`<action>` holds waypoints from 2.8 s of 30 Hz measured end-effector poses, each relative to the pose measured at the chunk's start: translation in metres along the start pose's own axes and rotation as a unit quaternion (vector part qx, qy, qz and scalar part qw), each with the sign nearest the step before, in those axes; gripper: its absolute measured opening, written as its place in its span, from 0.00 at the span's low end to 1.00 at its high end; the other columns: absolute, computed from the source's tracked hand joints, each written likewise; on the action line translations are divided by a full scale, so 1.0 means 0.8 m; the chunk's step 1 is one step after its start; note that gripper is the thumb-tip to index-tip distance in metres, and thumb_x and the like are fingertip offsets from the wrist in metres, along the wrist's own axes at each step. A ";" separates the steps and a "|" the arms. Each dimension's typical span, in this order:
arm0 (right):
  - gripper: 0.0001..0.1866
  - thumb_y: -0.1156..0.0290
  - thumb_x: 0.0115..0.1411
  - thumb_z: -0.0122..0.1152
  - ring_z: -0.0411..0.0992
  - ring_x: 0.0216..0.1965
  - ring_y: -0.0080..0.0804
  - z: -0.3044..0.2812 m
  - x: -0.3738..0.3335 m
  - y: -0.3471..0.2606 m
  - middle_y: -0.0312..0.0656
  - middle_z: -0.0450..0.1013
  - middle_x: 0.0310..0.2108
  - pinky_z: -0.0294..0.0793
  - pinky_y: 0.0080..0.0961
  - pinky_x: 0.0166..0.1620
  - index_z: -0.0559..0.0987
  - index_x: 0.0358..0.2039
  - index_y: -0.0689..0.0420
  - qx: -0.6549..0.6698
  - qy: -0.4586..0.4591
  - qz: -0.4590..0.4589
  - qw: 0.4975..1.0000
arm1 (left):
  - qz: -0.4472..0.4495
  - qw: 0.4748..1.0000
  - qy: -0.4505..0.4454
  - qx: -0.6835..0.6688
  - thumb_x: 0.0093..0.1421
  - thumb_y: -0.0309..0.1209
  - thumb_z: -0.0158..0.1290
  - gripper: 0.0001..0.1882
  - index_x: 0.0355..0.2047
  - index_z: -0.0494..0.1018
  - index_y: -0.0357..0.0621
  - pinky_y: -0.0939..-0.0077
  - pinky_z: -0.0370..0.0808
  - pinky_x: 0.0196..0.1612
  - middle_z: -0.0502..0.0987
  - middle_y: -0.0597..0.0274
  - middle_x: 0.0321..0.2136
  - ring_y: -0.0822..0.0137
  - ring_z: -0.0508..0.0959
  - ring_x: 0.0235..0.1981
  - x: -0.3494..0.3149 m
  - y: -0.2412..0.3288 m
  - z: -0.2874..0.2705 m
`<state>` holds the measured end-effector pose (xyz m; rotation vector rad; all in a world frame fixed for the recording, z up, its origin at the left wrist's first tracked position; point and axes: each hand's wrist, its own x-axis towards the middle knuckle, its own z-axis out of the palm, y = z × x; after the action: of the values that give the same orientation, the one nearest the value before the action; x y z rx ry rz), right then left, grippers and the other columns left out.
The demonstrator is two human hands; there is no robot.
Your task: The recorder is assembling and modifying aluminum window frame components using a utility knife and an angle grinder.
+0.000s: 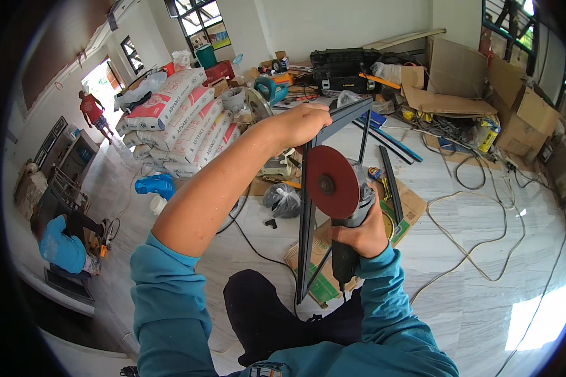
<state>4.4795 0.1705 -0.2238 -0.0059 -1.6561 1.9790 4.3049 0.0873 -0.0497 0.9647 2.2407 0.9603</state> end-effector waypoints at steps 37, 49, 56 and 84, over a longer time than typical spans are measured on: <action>0.54 0.82 0.35 0.73 0.73 0.43 0.29 -0.013 0.009 -0.009 0.41 0.73 0.45 0.74 0.28 0.48 0.53 0.63 0.65 0.014 0.002 0.014 1.000 | 0.000 1.000 0.008 0.028 0.62 0.42 0.46 0.31 0.65 0.64 0.44 0.68 0.59 0.64 0.64 0.53 0.64 0.61 0.64 0.63 0.014 0.016 0.006; 0.54 0.81 0.33 0.74 0.71 0.47 0.29 -0.012 -0.003 0.029 0.41 0.71 0.48 0.71 0.28 0.53 0.55 0.62 0.63 0.037 -0.019 0.028 0.999 | 0.010 1.000 0.017 -0.014 0.64 0.38 0.46 0.27 0.63 0.66 0.43 0.71 0.73 0.46 0.75 0.57 0.46 0.69 0.75 0.41 0.031 -0.002 -0.006; 0.53 0.81 0.34 0.74 0.70 0.48 0.30 -0.010 -0.011 0.033 0.41 0.71 0.48 0.69 0.28 0.54 0.55 0.62 0.64 0.016 -0.021 0.033 0.999 | 0.014 0.999 0.034 -0.015 0.64 0.38 0.46 0.28 0.64 0.66 0.43 0.70 0.74 0.43 0.75 0.58 0.43 0.69 0.75 0.38 0.033 -0.008 -0.009; 0.54 0.81 0.34 0.74 0.72 0.46 0.30 -0.003 -0.006 0.043 0.42 0.72 0.47 0.72 0.28 0.52 0.54 0.63 0.65 0.018 -0.025 0.027 0.999 | 0.014 0.999 0.044 -0.001 0.64 0.41 0.46 0.29 0.64 0.65 0.42 0.72 0.73 0.44 0.77 0.58 0.41 0.68 0.76 0.38 0.039 -0.020 -0.016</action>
<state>4.4708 0.1673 -0.2571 0.0116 -1.6672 2.0654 4.2706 0.0978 -0.0596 0.9727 2.3046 1.0353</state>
